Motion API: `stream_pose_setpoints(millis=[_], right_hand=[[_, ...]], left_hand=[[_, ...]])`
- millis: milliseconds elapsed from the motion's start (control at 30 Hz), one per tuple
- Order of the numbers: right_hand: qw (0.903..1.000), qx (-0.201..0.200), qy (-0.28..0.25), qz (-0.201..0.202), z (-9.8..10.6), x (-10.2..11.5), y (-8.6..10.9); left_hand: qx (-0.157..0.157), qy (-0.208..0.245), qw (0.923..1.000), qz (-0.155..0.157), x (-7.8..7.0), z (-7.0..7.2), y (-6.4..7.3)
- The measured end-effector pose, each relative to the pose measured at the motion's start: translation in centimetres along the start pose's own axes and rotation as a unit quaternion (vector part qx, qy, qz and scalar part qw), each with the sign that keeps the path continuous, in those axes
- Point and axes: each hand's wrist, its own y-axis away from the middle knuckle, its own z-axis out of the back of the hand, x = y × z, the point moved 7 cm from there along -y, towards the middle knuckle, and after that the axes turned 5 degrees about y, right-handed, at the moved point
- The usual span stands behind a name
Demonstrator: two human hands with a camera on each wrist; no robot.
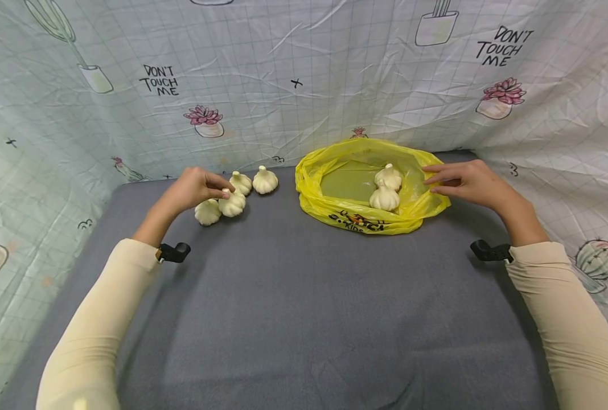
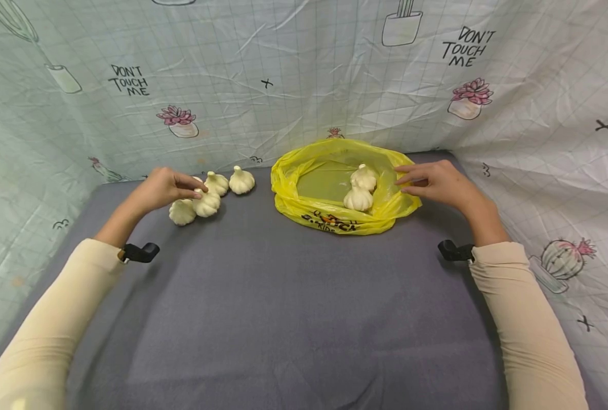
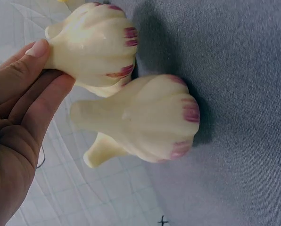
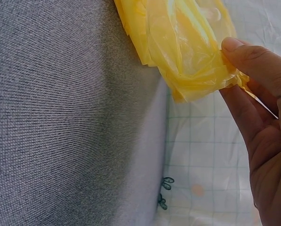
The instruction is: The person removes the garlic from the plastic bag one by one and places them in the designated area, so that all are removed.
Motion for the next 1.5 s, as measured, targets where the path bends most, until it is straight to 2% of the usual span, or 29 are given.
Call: stream_pose_setpoints(millis=[633,967,1200,1500], right_hand=[[0.9999,0.010,0.002,-0.011,0.0,-0.1,-0.1],[0.9997,0.018,0.006,-0.015,-0.2,-0.6,-0.1],[0.9996,0.020,0.005,-0.019,-0.3,-0.7,-0.3],[0.9997,0.016,0.009,-0.017,-0.2,-0.5,-0.4]], left_hand=[[0.044,0.017,0.9988,0.014,1.2,-0.7,-1.0],[0.059,0.017,0.9980,0.015,1.2,-1.0,-1.2],[0.066,0.013,0.9975,0.018,0.4,-0.9,-1.3],[0.025,0.007,0.9996,-0.010,-2.8,-0.4,-1.5]])
